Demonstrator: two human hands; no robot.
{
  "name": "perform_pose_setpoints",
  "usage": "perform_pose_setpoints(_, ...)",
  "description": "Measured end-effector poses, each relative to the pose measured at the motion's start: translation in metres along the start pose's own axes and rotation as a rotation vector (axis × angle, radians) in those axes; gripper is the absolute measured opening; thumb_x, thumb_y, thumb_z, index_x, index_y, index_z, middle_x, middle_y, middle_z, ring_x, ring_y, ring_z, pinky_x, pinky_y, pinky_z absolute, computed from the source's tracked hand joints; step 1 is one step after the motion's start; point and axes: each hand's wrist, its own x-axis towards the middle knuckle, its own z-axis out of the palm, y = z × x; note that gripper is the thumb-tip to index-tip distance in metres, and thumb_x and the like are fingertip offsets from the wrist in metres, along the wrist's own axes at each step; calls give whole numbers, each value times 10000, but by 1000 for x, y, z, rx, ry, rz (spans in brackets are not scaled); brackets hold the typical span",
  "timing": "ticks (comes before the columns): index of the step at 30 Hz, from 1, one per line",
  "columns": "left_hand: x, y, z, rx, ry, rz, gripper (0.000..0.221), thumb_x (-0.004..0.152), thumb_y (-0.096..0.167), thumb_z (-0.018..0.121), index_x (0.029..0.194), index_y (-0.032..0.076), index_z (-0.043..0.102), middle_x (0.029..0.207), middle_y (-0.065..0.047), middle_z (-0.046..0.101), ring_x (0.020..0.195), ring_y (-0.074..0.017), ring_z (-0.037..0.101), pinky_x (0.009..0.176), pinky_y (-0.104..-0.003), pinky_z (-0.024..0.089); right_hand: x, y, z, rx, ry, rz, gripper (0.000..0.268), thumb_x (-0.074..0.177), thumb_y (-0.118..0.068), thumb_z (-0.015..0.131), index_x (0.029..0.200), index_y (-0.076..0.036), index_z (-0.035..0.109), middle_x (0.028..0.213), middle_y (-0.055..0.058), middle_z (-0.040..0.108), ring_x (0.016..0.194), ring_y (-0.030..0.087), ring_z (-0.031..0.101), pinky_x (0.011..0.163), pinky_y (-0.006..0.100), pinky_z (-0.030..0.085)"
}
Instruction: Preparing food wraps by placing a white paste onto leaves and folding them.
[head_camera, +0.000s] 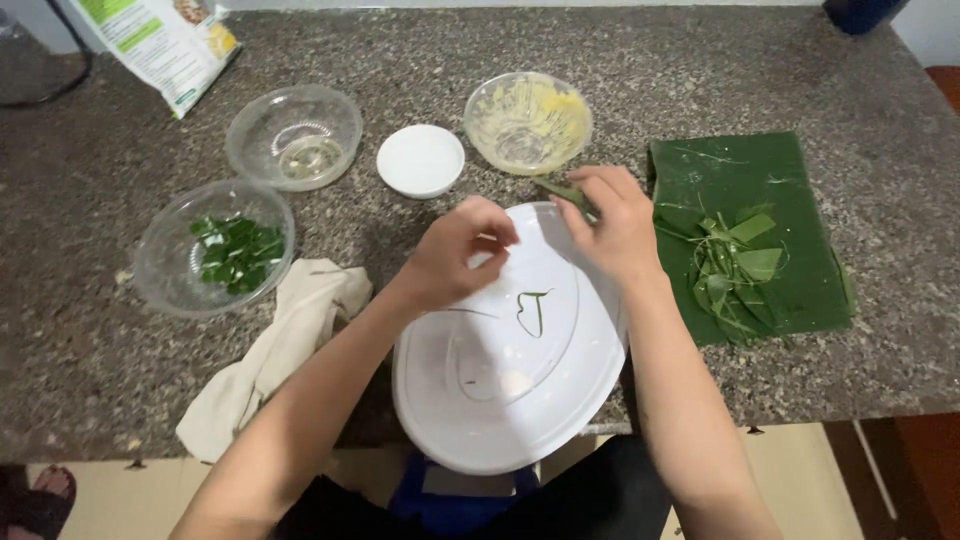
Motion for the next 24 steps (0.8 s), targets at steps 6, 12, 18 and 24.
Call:
perform_pose_setpoints(6,6,-8,-6,-337,35,258,200,785,-64,586,820,64,436,799,-70,437,637,-129,441,552,-260,435,2,-1,0,-49,-1,-47,126,793,-64,732,770,-16,617,881,125,657,818,313,637,730,373,520)
perform_pose_setpoints(12,-9,-1,-8,-452,107,129,162,802,6,681,869,5,534,1129,-178,545,1012,-239,621,814,-315,556,2,4,3,-73,-27,-64,110,775,-53,728,771,-21,623,889,111,653,826,305,637,722,378,532)
perform_pose_setpoints(18,-11,-6,-5,-188,138,108,129,824,-107,581,870,-15,659,1002,-193,656,891,-281,682,667,-338,596,4,-8,8,-20,20,-107,93,797,-41,690,736,-27,621,886,113,664,757,319,633,696,395,534)
perform_pose_setpoints(24,-12,1,2,10,94,250,236,629,-32,796,839,38,713,872,-190,702,677,-275,702,427,-312,568,3,-7,5,-61,121,-214,80,786,-16,690,742,-81,675,880,113,635,743,321,584,692,411,517)
